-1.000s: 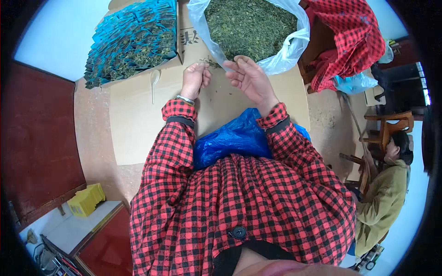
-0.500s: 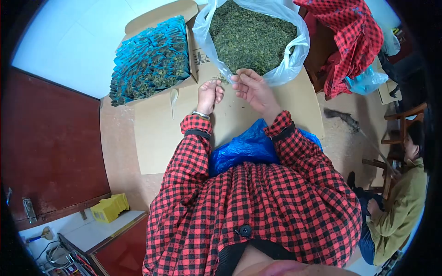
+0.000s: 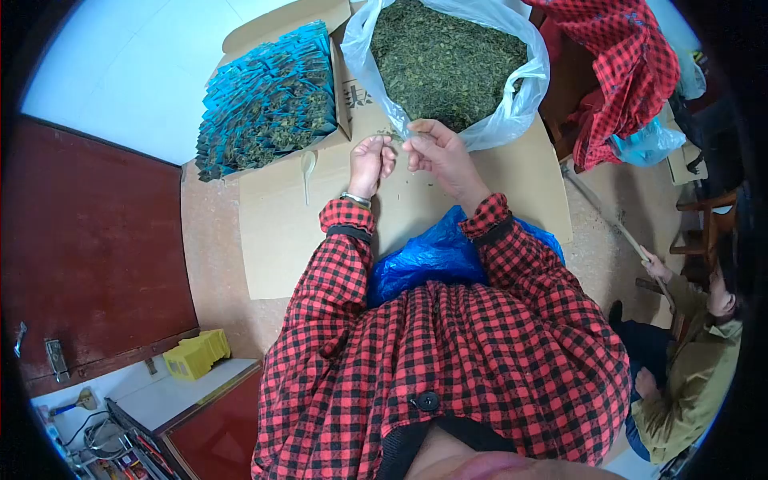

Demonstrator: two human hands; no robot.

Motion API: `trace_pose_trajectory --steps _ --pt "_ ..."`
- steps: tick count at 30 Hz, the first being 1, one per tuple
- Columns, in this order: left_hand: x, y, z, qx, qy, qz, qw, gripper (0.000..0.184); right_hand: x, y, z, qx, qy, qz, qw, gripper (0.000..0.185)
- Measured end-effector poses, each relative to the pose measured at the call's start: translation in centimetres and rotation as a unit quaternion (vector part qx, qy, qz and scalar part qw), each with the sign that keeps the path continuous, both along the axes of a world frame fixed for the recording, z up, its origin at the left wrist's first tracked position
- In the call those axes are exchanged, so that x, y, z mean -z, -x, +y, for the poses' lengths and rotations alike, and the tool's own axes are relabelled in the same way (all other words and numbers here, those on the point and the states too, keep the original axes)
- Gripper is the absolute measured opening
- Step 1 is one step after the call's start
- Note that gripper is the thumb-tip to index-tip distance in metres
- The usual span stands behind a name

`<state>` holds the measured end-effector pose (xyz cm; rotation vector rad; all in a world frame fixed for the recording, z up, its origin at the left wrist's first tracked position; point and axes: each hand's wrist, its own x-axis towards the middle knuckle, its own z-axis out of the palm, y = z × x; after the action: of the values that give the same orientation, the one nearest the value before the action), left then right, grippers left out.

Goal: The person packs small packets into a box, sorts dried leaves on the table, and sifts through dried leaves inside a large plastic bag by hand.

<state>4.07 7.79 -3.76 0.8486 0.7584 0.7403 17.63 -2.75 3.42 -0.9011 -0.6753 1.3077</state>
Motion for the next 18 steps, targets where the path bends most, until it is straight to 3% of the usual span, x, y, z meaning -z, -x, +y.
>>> trace_pose_trajectory --steps 5,9,12,13,16,18 --pt "0.2 0.0 0.0 -0.004 -0.011 -0.012 1.000 0.022 0.0 0.6 0.0 0.005 0.000 -0.056 0.998 0.023" --pt "0.0 -0.1 -0.1 0.001 -0.005 -0.005 1.000 0.022 0.4 1.5 0.7 0.014 -0.020 -0.172 0.985 0.018" --pt "0.2 0.0 0.1 0.009 0.000 -0.013 1.000 0.022 0.0 2.5 1.6 0.006 -0.038 -0.458 0.888 0.016" --pt "0.4 0.1 0.3 0.014 0.001 -0.023 1.000 0.022 0.4 2.8 2.0 0.008 -0.039 -0.459 0.888 0.016" --pt "1.3 0.6 0.8 0.026 0.017 -0.057 0.998 0.021 3.6 3.5 3.3 0.135 -0.140 -0.638 0.745 0.019" --pt "1.9 1.0 1.3 0.038 0.046 -0.108 0.992 0.018 4.1 3.6 3.9 0.131 -0.128 -0.635 0.751 0.021"
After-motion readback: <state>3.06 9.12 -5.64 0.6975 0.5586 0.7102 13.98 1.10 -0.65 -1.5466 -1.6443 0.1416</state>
